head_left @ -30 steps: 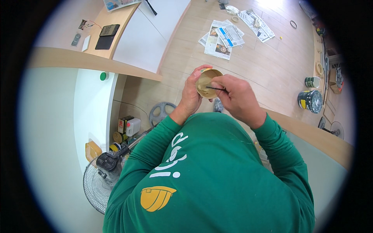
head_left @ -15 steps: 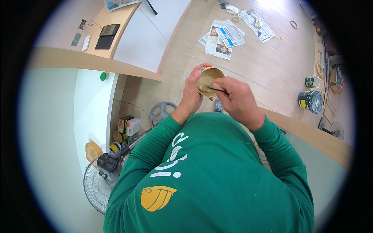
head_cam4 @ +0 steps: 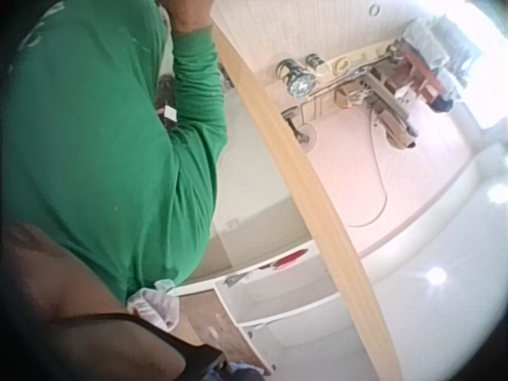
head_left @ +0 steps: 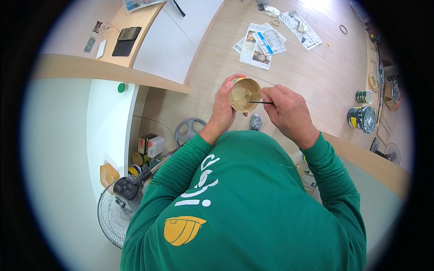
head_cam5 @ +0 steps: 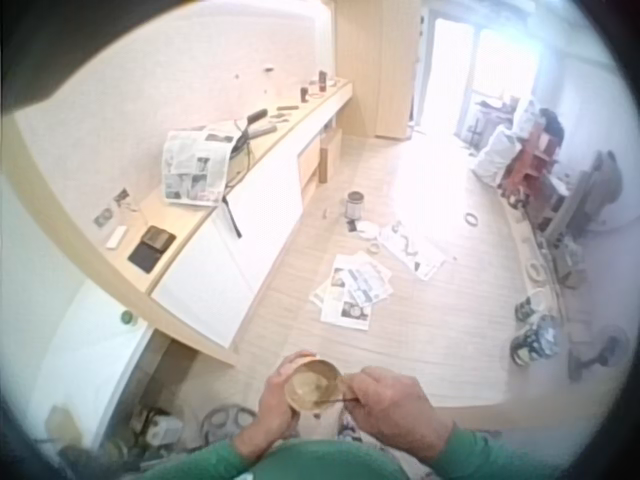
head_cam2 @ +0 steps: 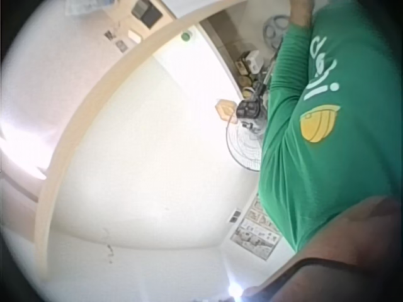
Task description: The person mixes a beige liquid in a small paper cup using a wooden stir stick. They walk to a countertop, open a paint can, and add more liquid to the cup before stirring again. The person then wipes the stir stick with a cloth.
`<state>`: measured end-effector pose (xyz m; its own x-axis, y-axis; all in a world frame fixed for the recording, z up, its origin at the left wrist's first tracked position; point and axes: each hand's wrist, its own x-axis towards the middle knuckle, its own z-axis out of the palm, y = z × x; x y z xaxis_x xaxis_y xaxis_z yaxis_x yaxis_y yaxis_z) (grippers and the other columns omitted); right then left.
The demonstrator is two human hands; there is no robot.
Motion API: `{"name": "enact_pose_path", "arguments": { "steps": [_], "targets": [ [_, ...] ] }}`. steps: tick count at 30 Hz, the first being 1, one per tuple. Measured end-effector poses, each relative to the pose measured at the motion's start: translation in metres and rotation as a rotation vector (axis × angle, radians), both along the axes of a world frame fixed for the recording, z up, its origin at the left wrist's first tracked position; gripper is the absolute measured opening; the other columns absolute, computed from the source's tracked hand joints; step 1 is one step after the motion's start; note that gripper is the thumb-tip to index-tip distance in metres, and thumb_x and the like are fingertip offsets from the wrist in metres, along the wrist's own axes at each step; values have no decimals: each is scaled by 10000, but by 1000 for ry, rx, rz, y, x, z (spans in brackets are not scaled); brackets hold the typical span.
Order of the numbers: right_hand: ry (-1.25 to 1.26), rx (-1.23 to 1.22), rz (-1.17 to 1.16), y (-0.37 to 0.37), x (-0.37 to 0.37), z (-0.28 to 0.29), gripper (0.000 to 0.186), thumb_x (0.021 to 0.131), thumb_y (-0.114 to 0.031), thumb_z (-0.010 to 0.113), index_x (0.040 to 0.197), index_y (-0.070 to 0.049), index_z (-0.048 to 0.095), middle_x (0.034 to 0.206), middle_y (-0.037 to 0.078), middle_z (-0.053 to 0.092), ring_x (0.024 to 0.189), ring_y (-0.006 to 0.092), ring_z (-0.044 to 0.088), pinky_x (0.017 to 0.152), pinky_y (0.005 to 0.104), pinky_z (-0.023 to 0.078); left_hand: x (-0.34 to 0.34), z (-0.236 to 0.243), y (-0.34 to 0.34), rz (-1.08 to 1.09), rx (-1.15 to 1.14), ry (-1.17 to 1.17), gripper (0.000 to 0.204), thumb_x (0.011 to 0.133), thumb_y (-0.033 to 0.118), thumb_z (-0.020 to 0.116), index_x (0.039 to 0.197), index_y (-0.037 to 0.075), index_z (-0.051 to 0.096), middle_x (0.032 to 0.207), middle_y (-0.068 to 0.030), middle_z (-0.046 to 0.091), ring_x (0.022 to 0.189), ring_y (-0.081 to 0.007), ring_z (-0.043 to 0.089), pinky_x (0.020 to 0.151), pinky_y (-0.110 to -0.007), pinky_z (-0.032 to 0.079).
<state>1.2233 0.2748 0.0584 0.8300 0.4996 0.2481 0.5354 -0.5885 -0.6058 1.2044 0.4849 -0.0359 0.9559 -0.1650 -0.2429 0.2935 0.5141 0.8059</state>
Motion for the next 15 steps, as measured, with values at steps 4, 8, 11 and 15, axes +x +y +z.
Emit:
{"name": "enact_pose_path", "arguments": {
  "steps": [4,8,11,15],
  "targets": [
    [-68,-63,2,6,-7,-11,201,913,-18,767,1105,-46,713,887,119,666,836,342,701,704,454,571,-2,0,-1,32,11,2,641,1120,607,443,1526,118,528,1256,-82,722,1057,-201,750,722,-370,629],
    [10,-39,16,16,-22,-15,192,916,-29,769,1098,-42,710,891,128,674,833,346,705,709,462,573,0,-10,-8,155,33,-27,635,1117,577,497,1523,90,538,1287,-91,716,1168,-205,725,949,-364,606],
    [38,20,19,20,-28,-18,192,917,-25,764,1100,-33,705,893,135,681,817,358,705,714,475,576,-1,-7,-6,148,31,-26,638,1116,563,516,1521,70,540,1298,-99,713,1200,-207,714,1022,-357,581],
    [180,126,-17,26,-29,-14,148,933,-29,751,1075,-10,718,903,156,712,820,377,718,727,464,586,-2,-14,-3,138,84,-88,636,1120,549,511,1522,56,535,1298,-109,712,1196,-207,712,1025,-354,577]
  ]
}}
